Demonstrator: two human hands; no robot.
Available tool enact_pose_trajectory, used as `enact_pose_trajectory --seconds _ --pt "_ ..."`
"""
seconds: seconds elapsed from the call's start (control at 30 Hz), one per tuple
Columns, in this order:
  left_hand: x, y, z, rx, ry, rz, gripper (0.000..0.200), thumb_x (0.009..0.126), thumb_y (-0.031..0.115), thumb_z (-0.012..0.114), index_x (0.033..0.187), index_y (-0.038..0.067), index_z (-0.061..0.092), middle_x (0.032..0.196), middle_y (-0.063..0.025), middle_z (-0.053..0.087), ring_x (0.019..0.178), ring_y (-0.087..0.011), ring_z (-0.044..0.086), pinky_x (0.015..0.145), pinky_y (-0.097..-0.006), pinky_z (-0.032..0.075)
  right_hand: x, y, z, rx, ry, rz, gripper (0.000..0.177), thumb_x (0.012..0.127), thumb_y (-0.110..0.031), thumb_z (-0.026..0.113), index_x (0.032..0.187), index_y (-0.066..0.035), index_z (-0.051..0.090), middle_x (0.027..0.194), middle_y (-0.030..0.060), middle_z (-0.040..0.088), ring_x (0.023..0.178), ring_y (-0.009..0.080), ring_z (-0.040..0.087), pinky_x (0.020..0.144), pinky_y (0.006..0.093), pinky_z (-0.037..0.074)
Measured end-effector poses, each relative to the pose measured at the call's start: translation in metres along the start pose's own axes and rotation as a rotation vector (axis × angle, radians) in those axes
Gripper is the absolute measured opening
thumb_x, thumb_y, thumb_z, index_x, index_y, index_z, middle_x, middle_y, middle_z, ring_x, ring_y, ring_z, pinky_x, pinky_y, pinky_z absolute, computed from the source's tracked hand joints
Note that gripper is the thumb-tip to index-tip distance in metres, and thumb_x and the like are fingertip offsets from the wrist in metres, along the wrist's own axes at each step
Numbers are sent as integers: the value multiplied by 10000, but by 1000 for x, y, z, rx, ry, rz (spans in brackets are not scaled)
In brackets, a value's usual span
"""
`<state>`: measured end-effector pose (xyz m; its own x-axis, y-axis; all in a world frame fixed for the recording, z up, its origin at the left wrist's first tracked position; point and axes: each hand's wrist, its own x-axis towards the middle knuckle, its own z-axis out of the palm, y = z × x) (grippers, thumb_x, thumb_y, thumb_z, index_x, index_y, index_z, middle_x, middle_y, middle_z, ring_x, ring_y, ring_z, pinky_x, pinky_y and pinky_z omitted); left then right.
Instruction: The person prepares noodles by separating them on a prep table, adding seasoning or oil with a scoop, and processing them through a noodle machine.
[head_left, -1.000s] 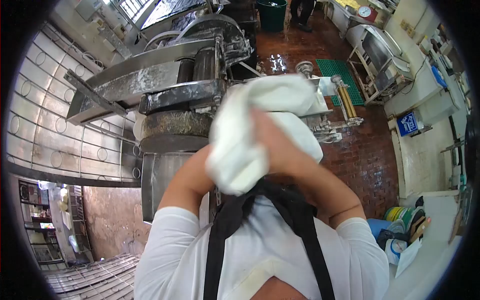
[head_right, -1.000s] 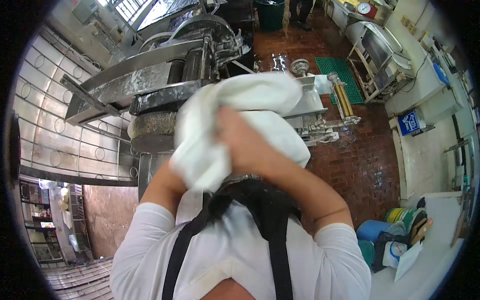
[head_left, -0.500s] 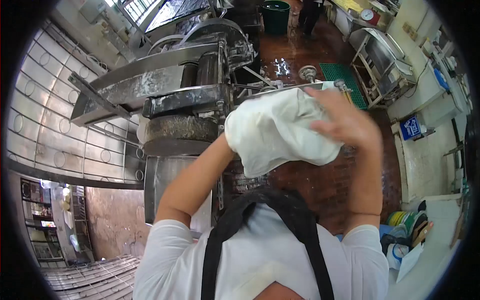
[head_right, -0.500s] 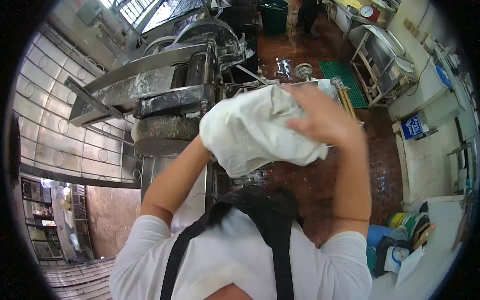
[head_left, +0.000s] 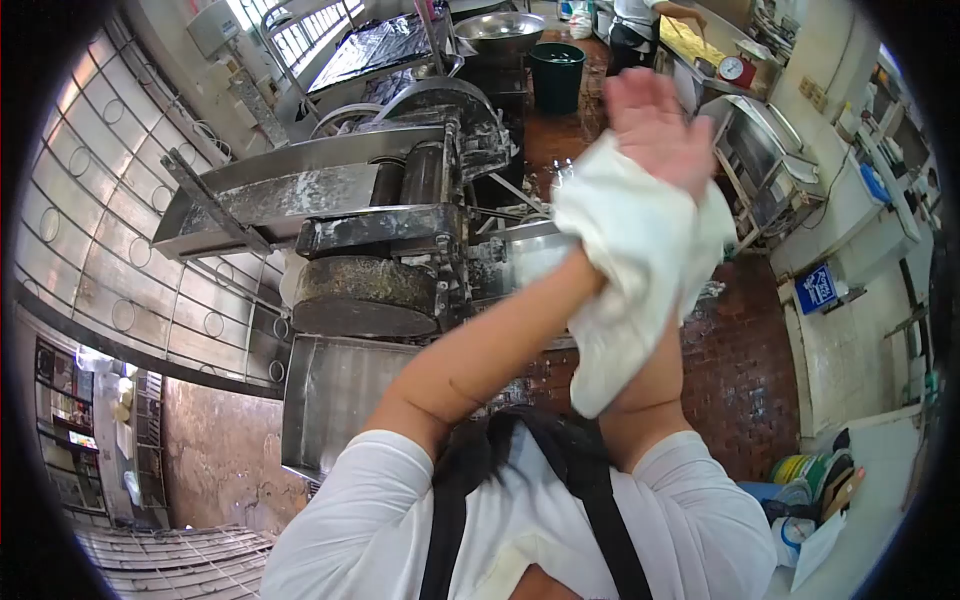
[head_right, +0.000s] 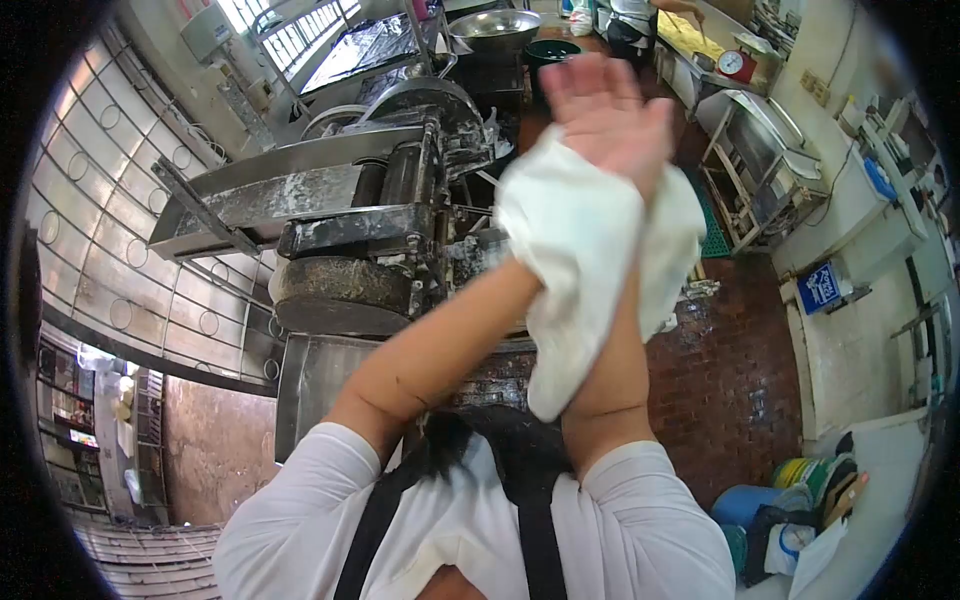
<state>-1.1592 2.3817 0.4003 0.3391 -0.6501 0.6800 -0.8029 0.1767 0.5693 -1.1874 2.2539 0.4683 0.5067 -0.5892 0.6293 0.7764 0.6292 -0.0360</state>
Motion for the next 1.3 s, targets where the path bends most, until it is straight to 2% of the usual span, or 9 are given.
enact_pose_trajectory --seconds 0.2,0.3,0.47,0.57,0.63,0.93,1.1,1.2,1.3 --pt "19 -55 11 -435 -114 -474 456 898 256 646 1263 -6 567 1128 -129 656 998 -256 656 852 -388 527 -36 45 11 -688 96 -6 672 1041 -414 443 1476 66 264 1491 272 355 1379 399 377 1133 548 333" --pt "21 -57 1 -578 -117 -539 448 903 261 643 1252 -11 574 1116 -130 661 992 -257 659 848 -387 528 -73 46 3 -1811 -242 -170 661 1016 -223 522 1520 65 207 1572 240 282 1445 389 300 1202 410 190" --pt "5 -29 -24 -566 -76 -397 436 911 270 639 1233 -20 585 1096 -131 670 982 -260 663 843 -385 530 -113 -10 8 -2400 -623 -99 683 958 -207 585 1512 15 253 1508 251 358 1424 379 330 1187 421 229" --pt "1 -28 2 -523 -109 -398 431 915 275 636 1222 -25 592 1084 -132 675 976 -261 666 840 -384 531 -132 4 -17 -2155 -154 175 574 967 -232 566 1459 -25 355 1427 205 446 1341 329 434 1131 410 342" --pt "7 -49 27 -559 -163 -526 428 919 278 634 1215 -28 596 1076 -133 678 972 -262 668 838 -383 532 -113 -31 -22 -1885 -456 659 498 960 -304 570 1384 -66 461 1317 152 545 1224 269 530 1048 374 432" --pt "-28 -127 25 -1077 -594 -841 323 984 220 586 1238 24 622 1184 -106 670 993 -158 661 860 -309 560 -110 -27 -27 -2452 -724 22 635 766 -320 766 1288 -33 544 1165 205 616 1048 378 600 951 423 475" --pt "-32 -149 47 -1210 -857 -637 282 929 100 623 1204 51 666 1249 -103 654 1088 -208 636 920 -343 531 -127 -26 -42 -2012 -450 546 623 760 -245 760 1307 -39 547 1053 151 712 886 340 694 854 418 528" --pt "-35 -147 73 -893 -612 -361 251 956 118 578 1188 64 659 1223 -100 653 1058 -206 643 896 -344 546 -135 -41 -97 -1891 -280 467 554 789 -208 743 1303 -81 581 1162 179 685 1010 344 679 881 393 520" --pt "-23 -74 41 -1233 -393 -751 268 984 175 535 1213 62 614 1160 -107 659 1000 -221 664 846 -360 568 -152 -37 -90 -1864 -234 329 553 794 -195 742 1309 -78 579 1200 178 669 1056 336 660 911 399 507"
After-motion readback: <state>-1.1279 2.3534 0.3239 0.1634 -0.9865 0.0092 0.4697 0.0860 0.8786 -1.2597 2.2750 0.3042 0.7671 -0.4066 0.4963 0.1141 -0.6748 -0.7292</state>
